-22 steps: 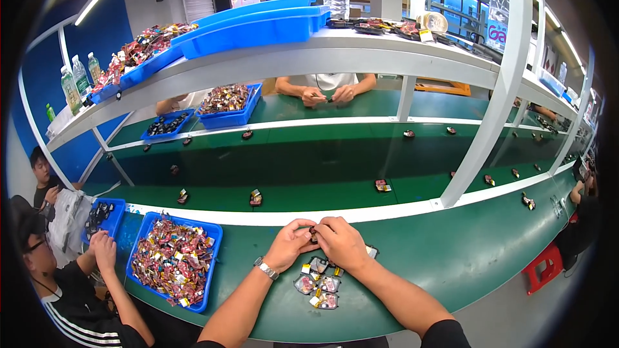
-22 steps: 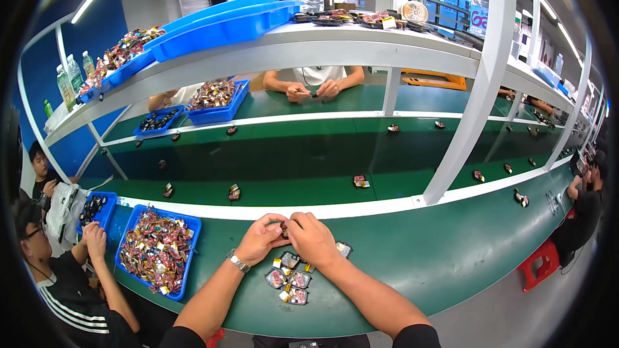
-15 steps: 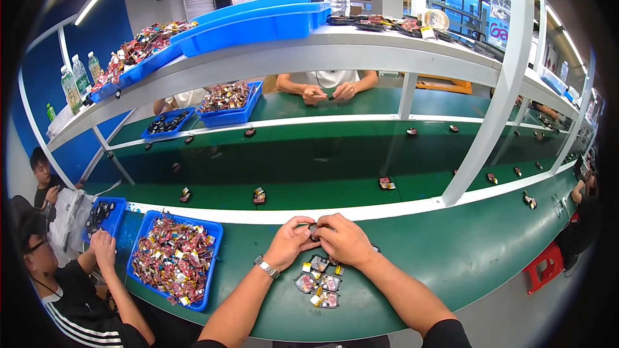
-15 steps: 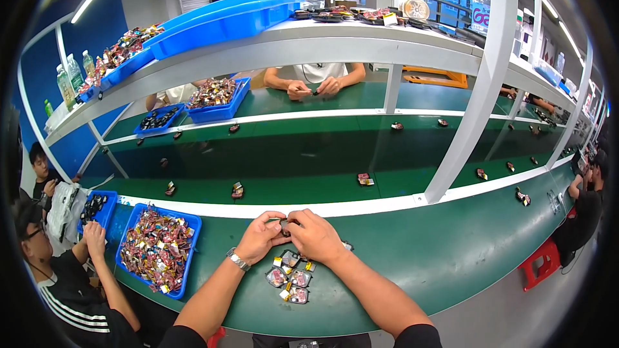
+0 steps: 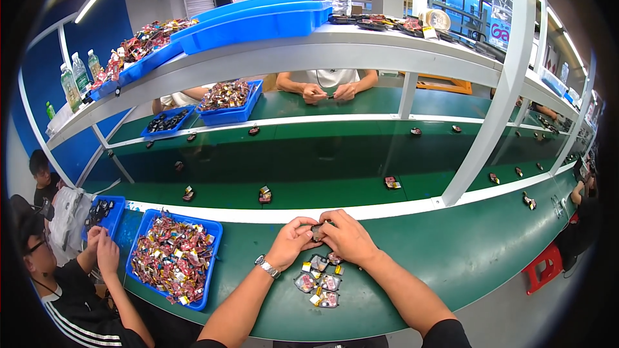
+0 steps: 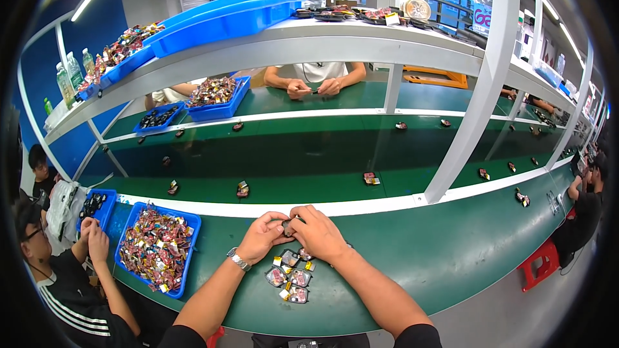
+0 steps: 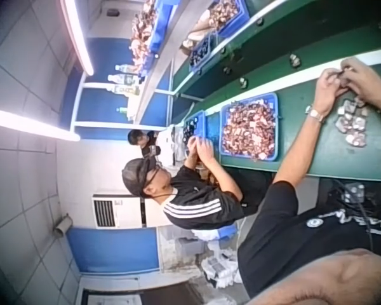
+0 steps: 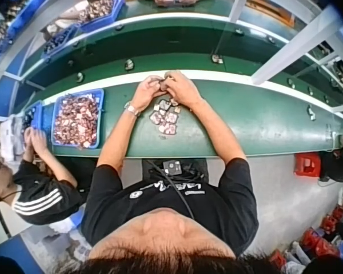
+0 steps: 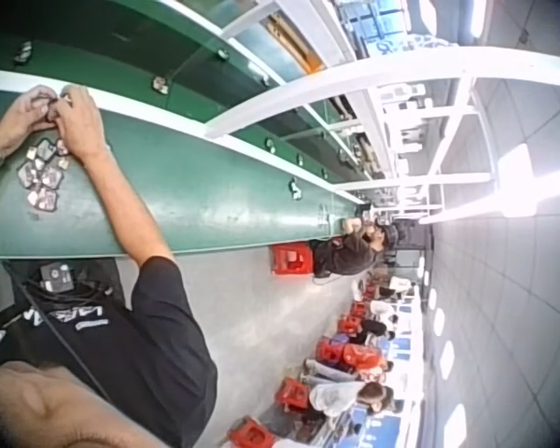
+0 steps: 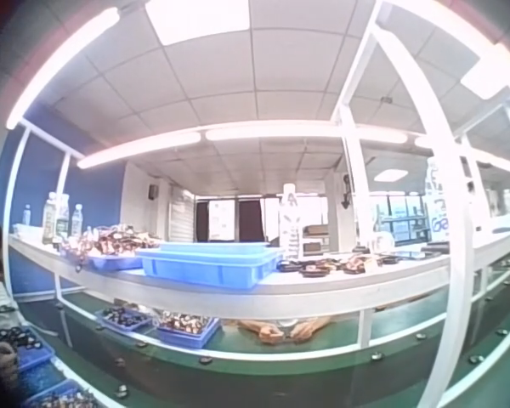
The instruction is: Sort small colorful electronic or plastic components on an assembly line.
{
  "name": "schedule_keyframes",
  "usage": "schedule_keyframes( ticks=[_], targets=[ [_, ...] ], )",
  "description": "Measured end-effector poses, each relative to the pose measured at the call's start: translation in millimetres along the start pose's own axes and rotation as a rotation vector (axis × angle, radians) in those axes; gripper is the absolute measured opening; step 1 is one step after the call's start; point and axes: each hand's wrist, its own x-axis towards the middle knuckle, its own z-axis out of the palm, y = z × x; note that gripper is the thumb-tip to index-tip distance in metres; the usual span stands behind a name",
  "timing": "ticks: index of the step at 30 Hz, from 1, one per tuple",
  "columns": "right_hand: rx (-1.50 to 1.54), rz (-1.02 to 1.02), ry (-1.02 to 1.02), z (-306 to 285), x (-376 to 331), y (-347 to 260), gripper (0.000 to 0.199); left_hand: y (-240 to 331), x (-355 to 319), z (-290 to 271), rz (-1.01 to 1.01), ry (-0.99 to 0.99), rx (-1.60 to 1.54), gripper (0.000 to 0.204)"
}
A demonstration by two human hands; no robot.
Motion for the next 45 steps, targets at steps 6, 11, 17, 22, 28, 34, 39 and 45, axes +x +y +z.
schedule_keyframes(
  ticks=[6, 11, 17, 22, 28, 34, 39, 45],
  targets=[
    [0.076, 0.052, -0.029, 0.2, -3.5, 5.7, 0.016, 1.5, 0.4, 4.3, -0.006, 0.013, 0.051, 0.025],
    [0.048, 0.072, -0.041, -0.5, -2.8, 4.8, 0.013, 0.0, 0.1, 1.1, 0.017, -0.008, 0.048, 0.026],
    [0.184, 0.189, 0.004, 2.8, -6.0, 3.3, 0.007, 2.0, 0.4, -1.0, 0.001, -0.047, 0.007, 0.03],
    [0.2, 0.212, 0.022, 6.9, -6.3, 3.0, 0.006, 0.4, -0.5, -4.1, 0.044, -0.118, 0.023, 0.034],
    [0.328, 0.217, -0.033, 3.5, -9.5, 5.2, 0.007, 0.8, -0.3, -0.5, -0.007, -0.041, 0.045, 0.03],
    [0.288, 0.235, 0.035, 9.6, -11.6, 2.0, 0.008, 1.4, -0.4, -1.7, -0.006, -0.045, 0.01, 0.028],
    [0.272, 0.271, 0.047, 15.6, -12.6, 1.5, 0.012, -0.6, -0.1, -1.0, 0.012, -0.023, 0.026, 0.028],
    [0.321, 0.256, 0.077, 14.6, -14.3, 4.3, 0.012, -0.5, -1.2, 6.0, 0.034, 0.037, 0.118, 0.027]
  ],
)
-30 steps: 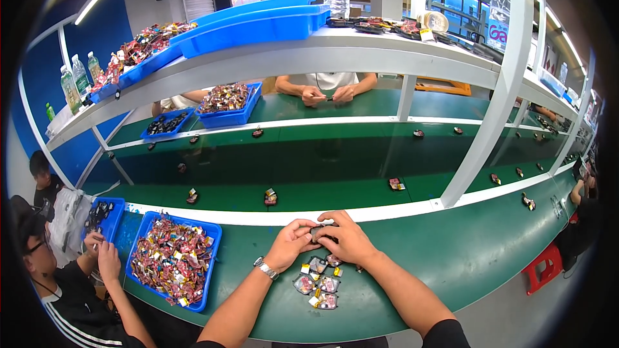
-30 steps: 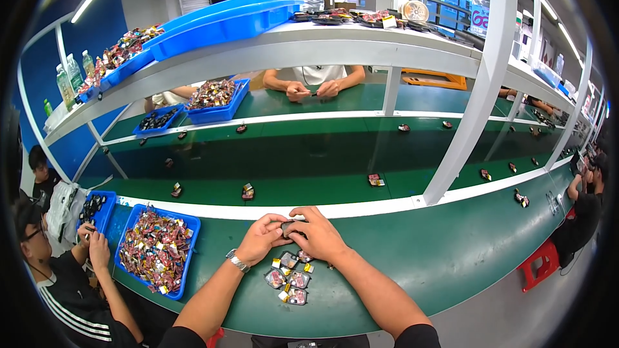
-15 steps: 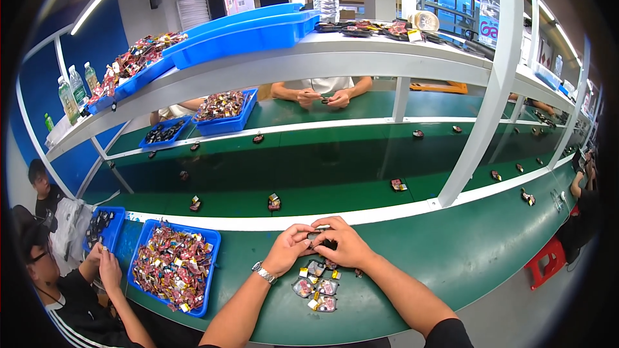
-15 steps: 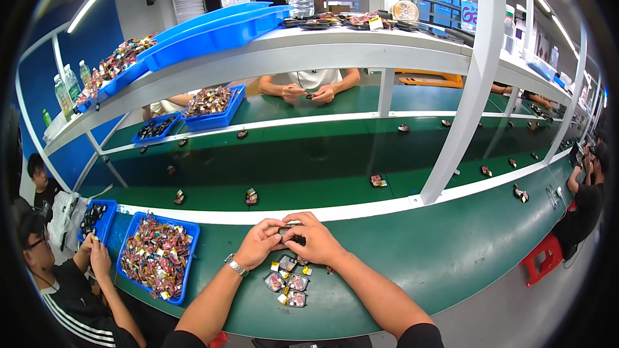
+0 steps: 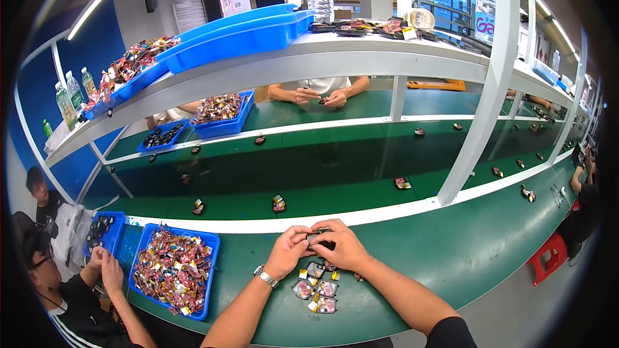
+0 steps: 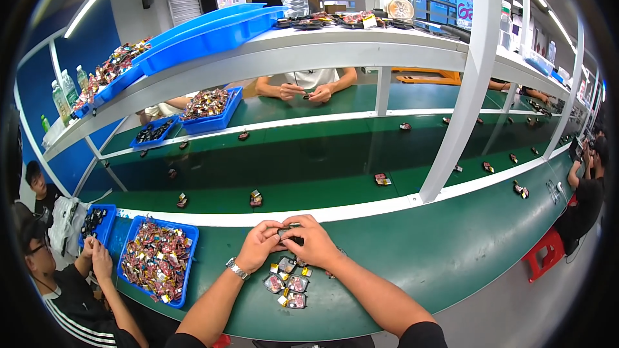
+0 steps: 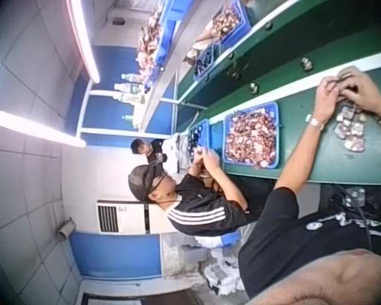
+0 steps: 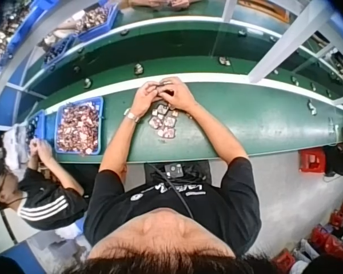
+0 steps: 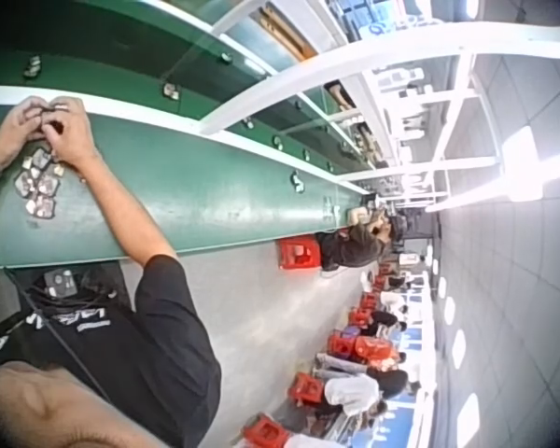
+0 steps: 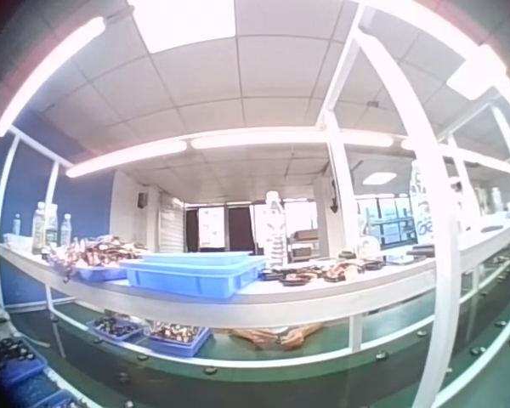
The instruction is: Sort small colorful electronic or plastic components on an assembly line.
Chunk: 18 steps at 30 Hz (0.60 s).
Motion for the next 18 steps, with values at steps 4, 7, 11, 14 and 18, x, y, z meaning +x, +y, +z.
schedule_keyframes(
  ticks=[4, 7, 11, 14, 18],
  targets=[
    [-0.032, 0.034, 0.025, 5.3, -0.2, -3.0, 0.012, -1.1, 0.3, -2.3, 0.007, -0.027, -0.004, 0.027],
    [-0.082, 0.013, 0.057, 8.4, -0.8, -6.1, 0.012, -1.7, 0.6, -4.1, -0.011, -0.026, -0.016, 0.027],
    [-0.085, 0.021, 0.066, 7.9, -1.3, -7.5, 0.012, -1.3, 0.7, -5.3, -0.034, -0.02, -0.029, 0.027],
    [-0.1, 0.021, 0.075, 9.3, -1.8, -7.6, 0.013, -0.9, 0.6, -6.2, -0.036, -0.032, -0.073, 0.027],
    [-0.114, 0.026, 0.118, 13.3, -2.5, -9.1, 0.015, -1.8, 1.4, -6.9, -0.036, -0.035, -0.084, 0.026]
  ],
)
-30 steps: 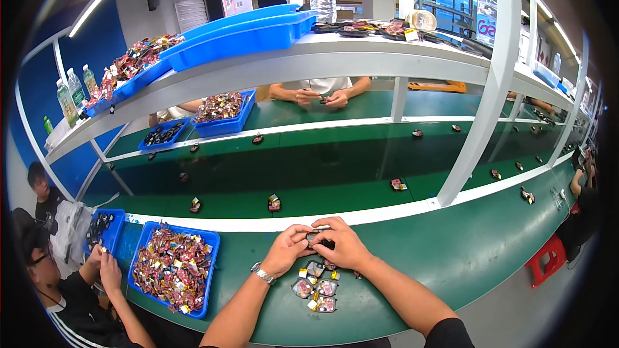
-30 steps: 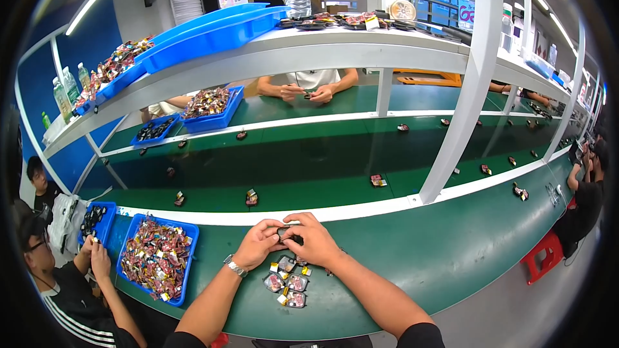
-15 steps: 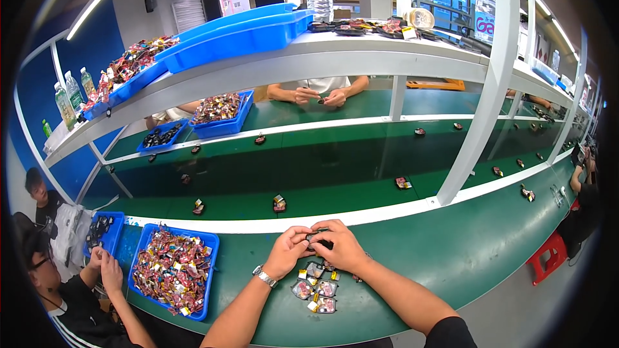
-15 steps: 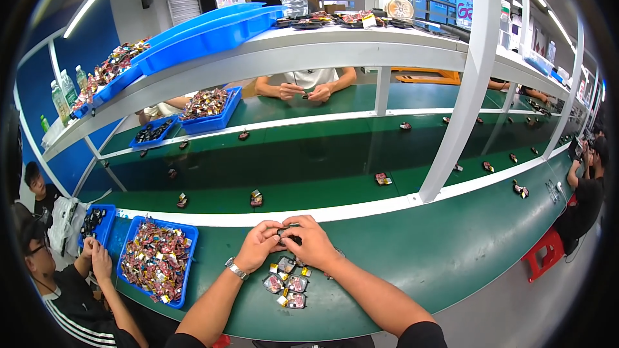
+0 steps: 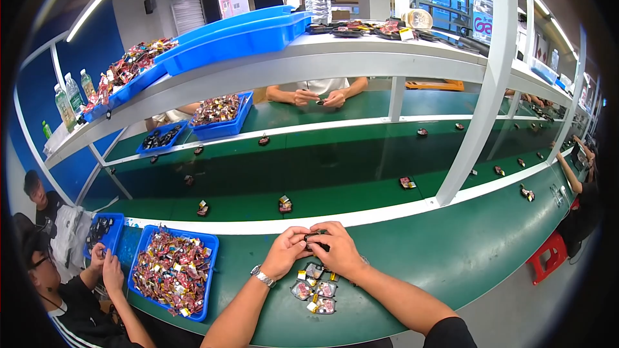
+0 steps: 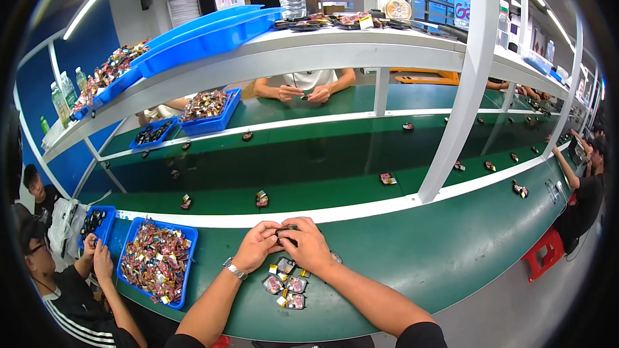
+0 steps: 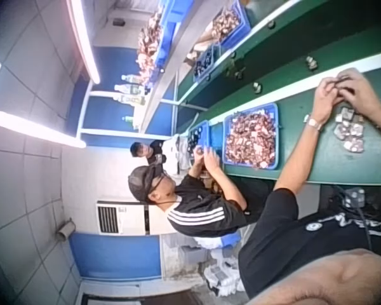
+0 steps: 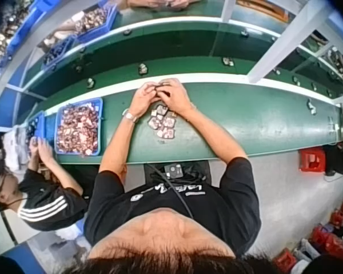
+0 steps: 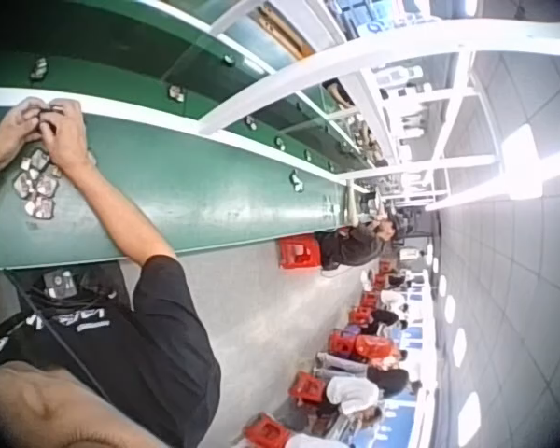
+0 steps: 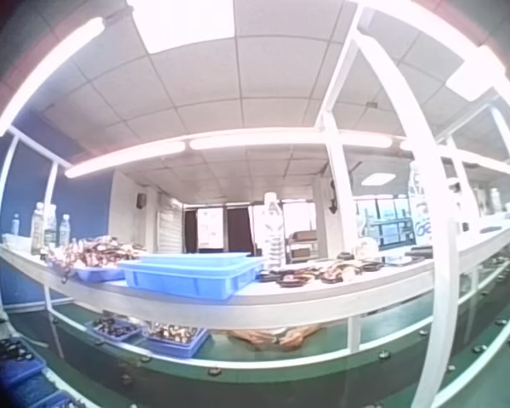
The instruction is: Sort small colorful electronic or plastic components on an assembly line.
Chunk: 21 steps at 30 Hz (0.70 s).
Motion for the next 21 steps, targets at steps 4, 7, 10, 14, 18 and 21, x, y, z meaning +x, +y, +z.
schedule_keyframes(
  ticks=[4, 7, 10, 14, 18, 21],
  targets=[
    [0.012, -0.008, 0.007, 2.6, -1.6, 0.8, 0.015, -0.5, 0.2, -0.8, -0.007, 0.003, -0.002, 0.026],
    [-0.023, -0.073, 0.008, -0.7, -0.5, 0.4, 0.016, 0.4, -1.1, 1.1, 0.005, -0.006, -0.022, 0.026],
    [0.032, -0.06, -0.006, -0.8, -0.1, 1.8, 0.017, -1.5, 0.2, -1.7, 0.012, -0.01, -0.034, 0.025],
    [0.088, -0.034, -0.016, -2.3, 1.9, -1.7, 0.018, -0.1, 0.7, -0.5, 0.006, -0.017, -0.027, 0.024],
    [0.042, -0.108, -0.024, -8.9, 7.3, -4.2, 0.017, -0.4, -0.3, -1.9, 0.045, -0.017, -0.055, 0.024],
    [0.058, -0.028, 0.004, -5.2, 2.7, -2.2, 0.016, -1.6, -0.5, -2.6, 0.031, -0.019, -0.068, 0.024]
  ],
)
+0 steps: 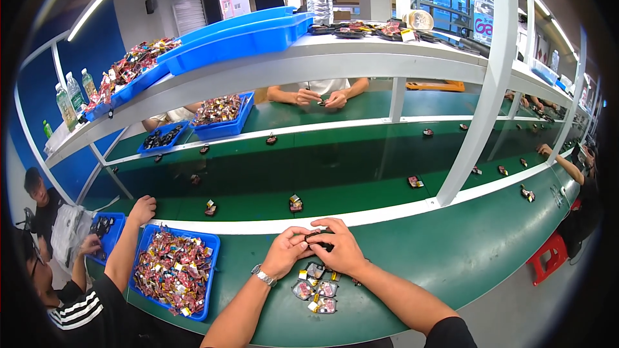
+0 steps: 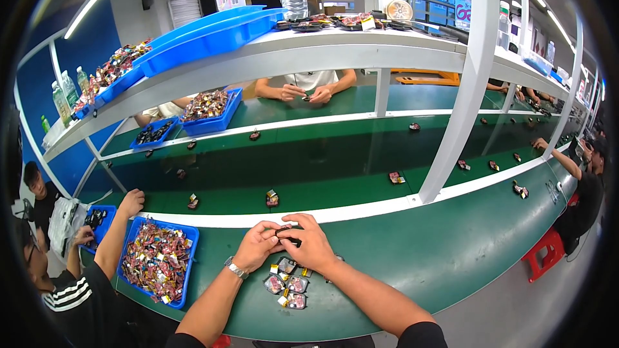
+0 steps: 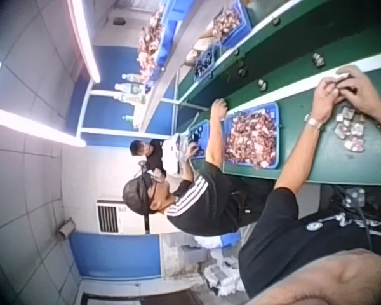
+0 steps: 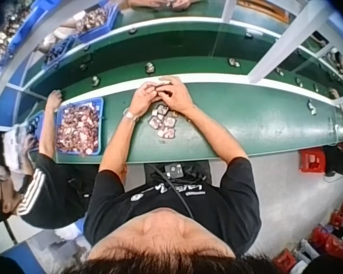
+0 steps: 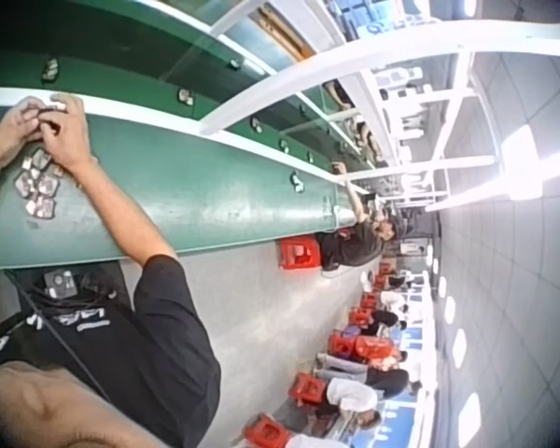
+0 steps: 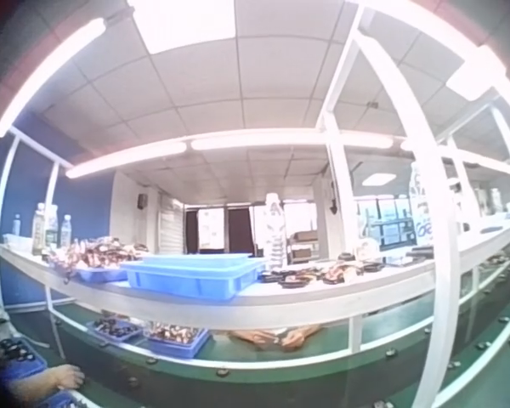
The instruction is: Sort small colorful electronic or plastic components on an assembly line.
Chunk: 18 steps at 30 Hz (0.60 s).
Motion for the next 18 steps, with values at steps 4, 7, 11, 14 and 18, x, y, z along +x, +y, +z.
schedule_keyframes(
  ticks=[4, 7, 11, 14, 18],
  targets=[
    [0.016, -0.003, 0.02, 0.8, 0.4, -1.6, 0.016, -1.9, 1.8, -6.3, 0.006, -0.048, -0.063, 0.024],
    [-0.009, -0.014, 0.032, 0.7, -1.1, 0.2, 0.016, 1.1, 1.1, -1.6, 0.004, -0.042, -0.08, 0.024],
    [0.005, -0.026, 0.032, 2.9, -1.3, 1.3, 0.018, 2.1, 1.2, 0.4, -0.007, -0.038, -0.056, 0.024],
    [0.005, -0.05, 0.036, 5.9, 0.4, -2.0, 0.018, -0.9, 0.4, -1.3, 0.014, -0.015, -0.049, 0.024],
    [-0.051, -0.062, 0.051, 3.4, 2.5, -4.7, 0.02, -1.0, 1.0, -1.1, 0.049, 0.017, -0.067, 0.024]
  ],
)
